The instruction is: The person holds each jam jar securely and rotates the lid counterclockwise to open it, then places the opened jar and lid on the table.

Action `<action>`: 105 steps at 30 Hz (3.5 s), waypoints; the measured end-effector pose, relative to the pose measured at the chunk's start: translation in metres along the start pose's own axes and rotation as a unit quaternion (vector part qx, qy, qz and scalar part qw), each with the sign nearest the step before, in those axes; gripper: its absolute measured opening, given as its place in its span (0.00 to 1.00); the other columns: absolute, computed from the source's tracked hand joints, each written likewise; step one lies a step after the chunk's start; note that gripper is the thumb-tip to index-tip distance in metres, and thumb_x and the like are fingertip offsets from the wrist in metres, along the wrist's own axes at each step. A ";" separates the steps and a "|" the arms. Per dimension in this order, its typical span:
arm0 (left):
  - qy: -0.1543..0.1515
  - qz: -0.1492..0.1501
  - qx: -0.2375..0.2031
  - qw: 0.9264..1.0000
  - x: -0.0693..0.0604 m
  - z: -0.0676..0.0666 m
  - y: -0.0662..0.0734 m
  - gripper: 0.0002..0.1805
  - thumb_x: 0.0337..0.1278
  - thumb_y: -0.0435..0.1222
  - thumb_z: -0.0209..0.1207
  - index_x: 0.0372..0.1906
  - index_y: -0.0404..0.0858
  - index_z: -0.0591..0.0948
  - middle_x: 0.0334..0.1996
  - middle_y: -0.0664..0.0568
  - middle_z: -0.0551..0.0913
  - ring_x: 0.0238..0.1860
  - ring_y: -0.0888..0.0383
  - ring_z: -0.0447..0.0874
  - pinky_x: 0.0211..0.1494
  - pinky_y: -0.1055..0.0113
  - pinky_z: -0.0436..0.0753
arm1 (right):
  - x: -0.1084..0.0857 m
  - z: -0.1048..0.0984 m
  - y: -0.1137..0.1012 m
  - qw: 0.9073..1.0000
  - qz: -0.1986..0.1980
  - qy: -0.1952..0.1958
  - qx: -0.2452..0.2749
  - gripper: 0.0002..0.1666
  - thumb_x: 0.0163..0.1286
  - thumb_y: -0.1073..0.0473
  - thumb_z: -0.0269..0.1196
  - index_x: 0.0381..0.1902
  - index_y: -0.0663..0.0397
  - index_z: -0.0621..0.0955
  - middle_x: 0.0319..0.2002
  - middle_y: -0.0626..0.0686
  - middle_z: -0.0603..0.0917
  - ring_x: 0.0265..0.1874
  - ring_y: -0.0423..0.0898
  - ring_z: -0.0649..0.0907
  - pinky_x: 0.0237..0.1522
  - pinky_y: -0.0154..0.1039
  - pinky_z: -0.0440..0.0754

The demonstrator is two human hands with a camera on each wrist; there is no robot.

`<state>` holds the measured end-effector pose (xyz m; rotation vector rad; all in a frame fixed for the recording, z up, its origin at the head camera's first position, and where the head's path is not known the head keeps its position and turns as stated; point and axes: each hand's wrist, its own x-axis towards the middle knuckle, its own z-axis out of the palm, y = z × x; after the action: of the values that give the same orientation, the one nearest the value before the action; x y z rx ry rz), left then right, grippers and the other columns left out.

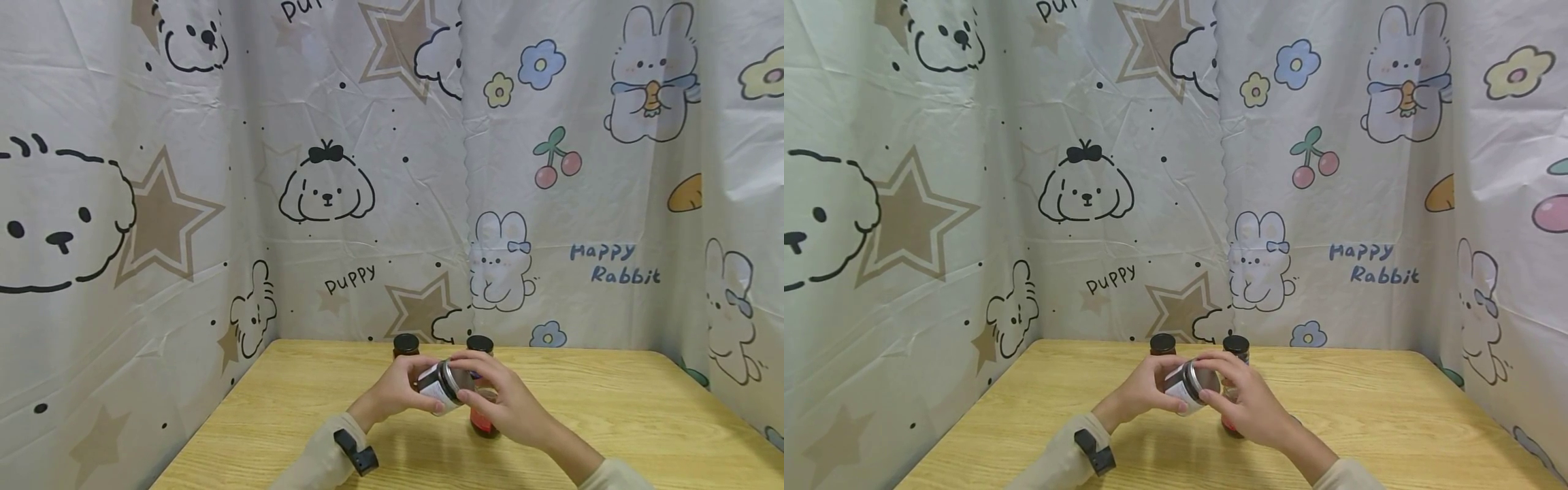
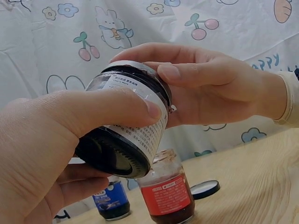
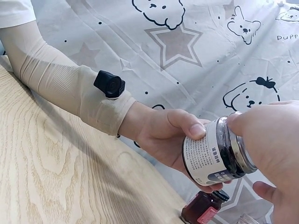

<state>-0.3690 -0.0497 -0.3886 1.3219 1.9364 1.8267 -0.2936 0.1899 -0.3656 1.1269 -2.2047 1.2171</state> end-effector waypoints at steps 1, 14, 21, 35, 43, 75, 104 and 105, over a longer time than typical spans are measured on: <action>-0.001 -0.001 -0.002 1.000 0.000 0.000 0.000 0.30 0.50 0.31 0.75 0.61 0.30 0.81 0.48 0.49 0.85 0.42 0.57 0.85 0.42 0.62 0.86 | 0.000 0.000 0.000 1.000 0.001 -0.001 0.002 0.21 0.75 0.63 0.66 0.64 0.48 0.80 0.66 0.55 0.74 0.59 0.57 0.80 0.50 0.47 0.85; -0.002 -0.004 -0.006 1.000 0.000 -0.001 0.000 0.30 0.50 0.29 0.75 0.61 0.30 0.81 0.49 0.48 0.85 0.42 0.57 0.85 0.42 0.62 0.86 | -0.002 -0.003 -0.004 1.000 0.020 -0.021 0.008 0.22 0.75 0.62 0.66 0.64 0.45 0.79 0.68 0.56 0.73 0.62 0.60 0.78 0.53 0.56 0.83; -0.003 -0.002 -0.010 1.000 0.000 -0.002 -0.002 0.30 0.50 0.29 0.75 0.61 0.30 0.81 0.49 0.48 0.85 0.42 0.56 0.85 0.42 0.62 0.86 | -0.002 -0.004 -0.005 0.999 0.024 -0.026 0.015 0.24 0.73 0.64 0.67 0.64 0.46 0.78 0.69 0.56 0.73 0.62 0.60 0.77 0.53 0.56 0.83; 0.000 -0.007 -0.005 1.000 0.000 0.001 0.001 0.30 0.49 0.29 0.75 0.61 0.30 0.81 0.48 0.49 0.85 0.41 0.57 0.85 0.42 0.63 0.86 | -0.002 -0.003 -0.005 1.000 0.022 -0.010 -0.013 0.23 0.73 0.61 0.68 0.63 0.43 0.79 0.67 0.51 0.75 0.61 0.54 0.78 0.54 0.54 0.83; 0.003 -0.013 -0.002 1.000 0.000 0.001 0.001 0.31 0.49 0.29 0.75 0.61 0.30 0.81 0.49 0.49 0.85 0.42 0.57 0.84 0.42 0.62 0.86 | 0.001 0.001 -0.002 1.000 0.004 0.014 -0.017 0.20 0.72 0.61 0.69 0.60 0.46 0.81 0.64 0.51 0.78 0.60 0.51 0.79 0.52 0.55 0.84; -0.024 -0.015 -0.038 0.999 -0.002 -0.001 -0.001 0.33 0.53 0.31 0.75 0.65 0.29 0.78 0.52 0.48 0.82 0.43 0.55 0.85 0.43 0.61 0.87 | -0.002 -0.007 -0.007 0.996 0.012 -0.073 0.041 0.30 0.77 0.63 0.63 0.74 0.53 0.72 0.73 0.60 0.66 0.63 0.67 0.74 0.50 0.54 0.85; -0.019 -0.004 -0.068 0.998 -0.002 -0.003 0.000 0.34 0.51 0.29 0.74 0.65 0.28 0.76 0.53 0.46 0.84 0.49 0.52 0.84 0.49 0.58 0.85 | -0.001 -0.013 -0.004 0.986 0.037 -0.028 0.157 0.31 0.79 0.70 0.57 0.76 0.54 0.66 0.76 0.64 0.62 0.67 0.72 0.70 0.56 0.45 0.82; -0.018 -0.004 -0.069 0.997 -0.002 -0.003 0.000 0.35 0.51 0.29 0.75 0.66 0.28 0.76 0.53 0.46 0.84 0.49 0.52 0.84 0.49 0.58 0.85 | -0.002 -0.013 -0.004 0.984 0.046 -0.027 0.168 0.31 0.79 0.69 0.57 0.76 0.54 0.65 0.75 0.66 0.62 0.66 0.73 0.71 0.54 0.47 0.83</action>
<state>-0.3700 -0.0533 -0.3886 1.2915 1.7610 1.8816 -0.2896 0.2006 -0.3569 1.2038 -2.1639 1.6639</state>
